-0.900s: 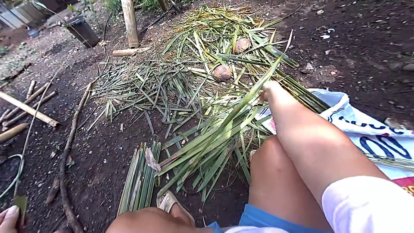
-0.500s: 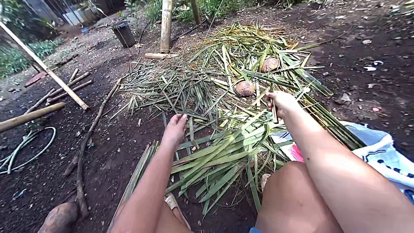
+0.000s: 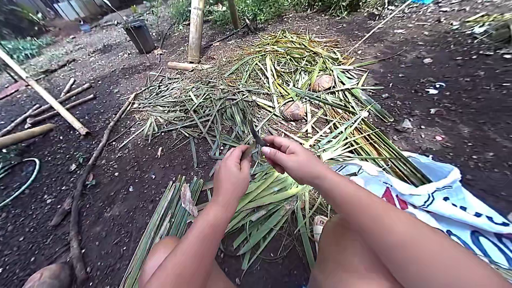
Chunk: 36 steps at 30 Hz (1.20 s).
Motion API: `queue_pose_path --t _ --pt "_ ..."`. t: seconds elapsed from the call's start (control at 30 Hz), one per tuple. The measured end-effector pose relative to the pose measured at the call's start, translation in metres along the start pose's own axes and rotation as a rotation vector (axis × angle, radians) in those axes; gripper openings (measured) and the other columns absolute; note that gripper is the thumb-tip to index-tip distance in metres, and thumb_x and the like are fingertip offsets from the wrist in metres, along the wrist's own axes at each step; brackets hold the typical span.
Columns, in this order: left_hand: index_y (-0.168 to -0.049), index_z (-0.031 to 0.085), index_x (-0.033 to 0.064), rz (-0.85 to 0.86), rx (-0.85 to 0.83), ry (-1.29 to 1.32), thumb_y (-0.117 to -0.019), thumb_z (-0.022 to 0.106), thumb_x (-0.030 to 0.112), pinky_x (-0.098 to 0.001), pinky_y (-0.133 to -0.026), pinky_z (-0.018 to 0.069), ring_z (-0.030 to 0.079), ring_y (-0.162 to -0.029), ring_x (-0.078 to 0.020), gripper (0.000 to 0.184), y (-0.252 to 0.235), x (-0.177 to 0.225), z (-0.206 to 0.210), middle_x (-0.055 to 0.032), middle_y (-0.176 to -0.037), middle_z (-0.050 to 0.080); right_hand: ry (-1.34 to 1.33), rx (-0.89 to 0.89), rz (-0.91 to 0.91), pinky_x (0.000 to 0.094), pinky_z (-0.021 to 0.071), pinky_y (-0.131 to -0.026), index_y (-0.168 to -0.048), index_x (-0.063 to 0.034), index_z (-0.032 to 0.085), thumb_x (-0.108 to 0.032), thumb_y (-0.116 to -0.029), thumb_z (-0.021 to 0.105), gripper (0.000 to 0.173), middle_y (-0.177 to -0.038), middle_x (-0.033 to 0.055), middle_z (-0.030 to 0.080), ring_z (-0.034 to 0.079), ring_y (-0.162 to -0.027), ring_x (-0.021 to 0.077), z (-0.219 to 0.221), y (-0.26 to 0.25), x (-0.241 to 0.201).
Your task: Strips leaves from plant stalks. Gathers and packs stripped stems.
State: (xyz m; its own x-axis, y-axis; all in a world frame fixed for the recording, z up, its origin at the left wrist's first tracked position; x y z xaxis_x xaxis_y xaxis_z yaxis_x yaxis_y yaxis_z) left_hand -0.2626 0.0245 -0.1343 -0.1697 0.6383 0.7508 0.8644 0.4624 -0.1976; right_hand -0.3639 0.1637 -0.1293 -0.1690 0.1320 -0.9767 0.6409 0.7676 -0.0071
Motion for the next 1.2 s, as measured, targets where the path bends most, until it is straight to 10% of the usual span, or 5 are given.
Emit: queue_pose_path --t 0.53,0.77,1.2 --pt "-0.114 0.075 0.0058 0.484 0.417 -0.391 -0.0904 0.063 0.003 -0.0414 -0.076 0.0597 0.073 -0.089 -0.0263 0.027 0.021 -0.006 -0.008 -0.0094 -0.101 0.075 -0.221 -0.081 0.101 0.0166 0.0385 -0.048 -0.144 -0.0094 0.057 -0.018 -0.1095 0.047 0.037 -0.071 -0.0006 0.051 0.044 -0.052 0.004 0.021 0.003 -0.004" --pt "-0.115 0.075 0.0065 0.507 0.464 -0.457 -0.0897 0.064 0.004 -0.0409 -0.07 0.0591 0.073 -0.085 -0.0277 0.028 0.021 -0.002 -0.007 -0.0102 -0.1 0.075 0.02 0.175 0.064 0.023 0.0416 -0.053 -0.143 -0.0095 0.059 -0.024 -0.1097 0.05 0.037 -0.075 0.0008 0.056 0.047 -0.056 0.0076 0.009 0.0 -0.004" --pt "-0.112 0.076 0.0078 0.581 0.484 -0.542 -0.0919 0.057 0.006 -0.041 -0.068 0.0574 0.073 -0.08 -0.0279 0.028 0.029 -0.017 -0.029 -0.0094 -0.096 0.077 -0.566 0.343 0.129 0.0166 0.0406 -0.04 -0.132 -0.0143 0.059 -0.024 -0.1106 0.044 0.028 -0.07 -0.0029 0.05 0.043 -0.045 0.0029 -0.07 -0.003 0.006"
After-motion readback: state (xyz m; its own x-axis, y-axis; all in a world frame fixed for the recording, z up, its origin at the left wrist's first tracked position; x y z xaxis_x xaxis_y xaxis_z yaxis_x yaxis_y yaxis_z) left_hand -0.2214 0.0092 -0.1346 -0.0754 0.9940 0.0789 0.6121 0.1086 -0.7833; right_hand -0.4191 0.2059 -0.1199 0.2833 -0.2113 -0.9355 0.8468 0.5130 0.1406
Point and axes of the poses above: each hand's wrist, its own y-axis away from the middle knuckle, its own z-axis out of the palm, x = y × z, the point moved 4 cm from there along -y, towards the middle knuckle
